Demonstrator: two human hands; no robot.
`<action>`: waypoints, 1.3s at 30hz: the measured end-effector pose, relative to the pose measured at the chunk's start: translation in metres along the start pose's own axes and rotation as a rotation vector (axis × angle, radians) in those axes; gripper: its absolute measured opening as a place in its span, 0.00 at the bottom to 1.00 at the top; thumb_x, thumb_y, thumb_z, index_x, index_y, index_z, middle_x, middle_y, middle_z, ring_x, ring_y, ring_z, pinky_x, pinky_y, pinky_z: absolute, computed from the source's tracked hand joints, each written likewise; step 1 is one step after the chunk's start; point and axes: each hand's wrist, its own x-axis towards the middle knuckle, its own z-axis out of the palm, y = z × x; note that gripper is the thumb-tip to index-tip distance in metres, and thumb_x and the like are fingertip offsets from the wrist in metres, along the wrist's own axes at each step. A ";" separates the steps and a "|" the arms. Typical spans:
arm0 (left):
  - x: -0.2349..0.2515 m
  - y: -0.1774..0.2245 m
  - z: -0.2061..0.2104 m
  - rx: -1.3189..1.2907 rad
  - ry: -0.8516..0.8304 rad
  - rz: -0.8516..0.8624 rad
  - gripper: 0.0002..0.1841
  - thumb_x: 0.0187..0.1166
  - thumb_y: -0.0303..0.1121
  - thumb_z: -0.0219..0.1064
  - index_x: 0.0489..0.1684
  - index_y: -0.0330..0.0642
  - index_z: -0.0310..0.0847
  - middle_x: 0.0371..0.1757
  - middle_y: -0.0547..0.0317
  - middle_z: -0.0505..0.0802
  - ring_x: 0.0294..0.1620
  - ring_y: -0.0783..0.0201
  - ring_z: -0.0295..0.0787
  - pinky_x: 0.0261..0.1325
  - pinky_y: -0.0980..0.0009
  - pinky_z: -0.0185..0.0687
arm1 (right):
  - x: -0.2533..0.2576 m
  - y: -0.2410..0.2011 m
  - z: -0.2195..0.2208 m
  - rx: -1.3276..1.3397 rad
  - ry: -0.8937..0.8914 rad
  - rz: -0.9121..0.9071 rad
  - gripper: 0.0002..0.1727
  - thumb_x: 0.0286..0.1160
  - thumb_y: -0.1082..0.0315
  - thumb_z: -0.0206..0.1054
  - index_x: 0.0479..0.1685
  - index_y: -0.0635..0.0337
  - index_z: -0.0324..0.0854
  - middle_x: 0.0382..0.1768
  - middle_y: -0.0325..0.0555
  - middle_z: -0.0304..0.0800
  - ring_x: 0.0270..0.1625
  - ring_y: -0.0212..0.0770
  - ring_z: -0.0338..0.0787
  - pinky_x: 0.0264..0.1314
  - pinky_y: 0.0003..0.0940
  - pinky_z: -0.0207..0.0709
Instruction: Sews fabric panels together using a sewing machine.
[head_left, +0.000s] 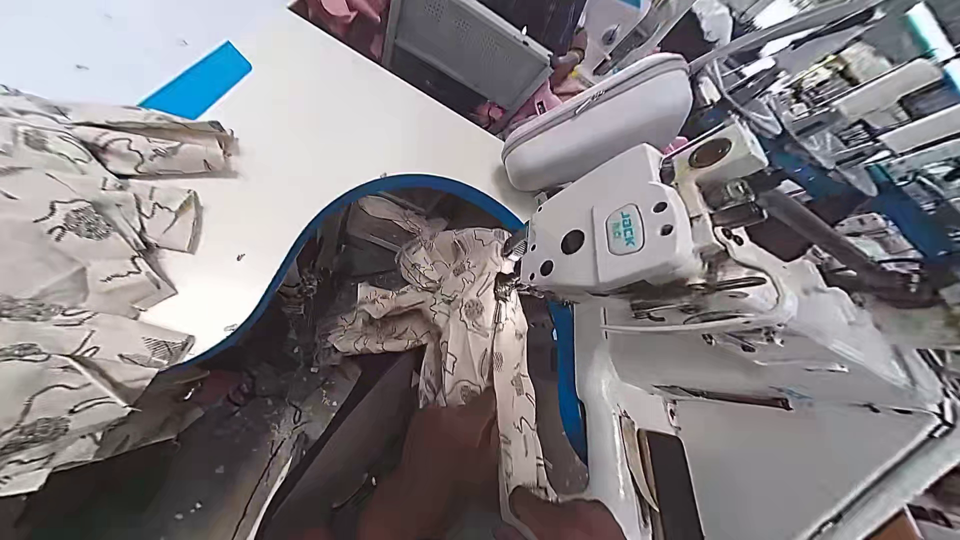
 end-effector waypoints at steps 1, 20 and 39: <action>0.000 -0.004 -0.002 -0.011 -0.027 0.023 0.15 0.81 0.31 0.59 0.50 0.33 0.91 0.13 0.55 0.85 0.11 0.57 0.83 0.15 0.60 0.78 | 0.001 0.004 -0.002 0.014 0.006 0.006 0.17 0.76 0.62 0.67 0.24 0.66 0.85 0.13 0.55 0.82 0.19 0.58 0.87 0.21 0.56 0.74; 0.027 -0.015 -0.012 -0.084 -0.165 0.011 0.19 0.84 0.29 0.58 0.65 0.29 0.86 0.14 0.50 0.84 0.15 0.50 0.83 0.23 0.54 0.77 | 0.026 0.010 0.006 -0.126 0.053 0.080 0.13 0.77 0.64 0.65 0.31 0.66 0.86 0.19 0.55 0.83 0.23 0.59 0.89 0.21 0.54 0.76; 0.022 -0.023 -0.003 -0.069 -0.027 0.069 0.13 0.77 0.27 0.59 0.42 0.34 0.92 0.11 0.54 0.81 0.12 0.55 0.80 0.18 0.58 0.73 | 0.032 -0.004 0.031 -0.203 0.579 -0.041 0.09 0.70 0.71 0.65 0.32 0.62 0.93 0.26 0.50 0.90 0.28 0.44 0.90 0.30 0.33 0.81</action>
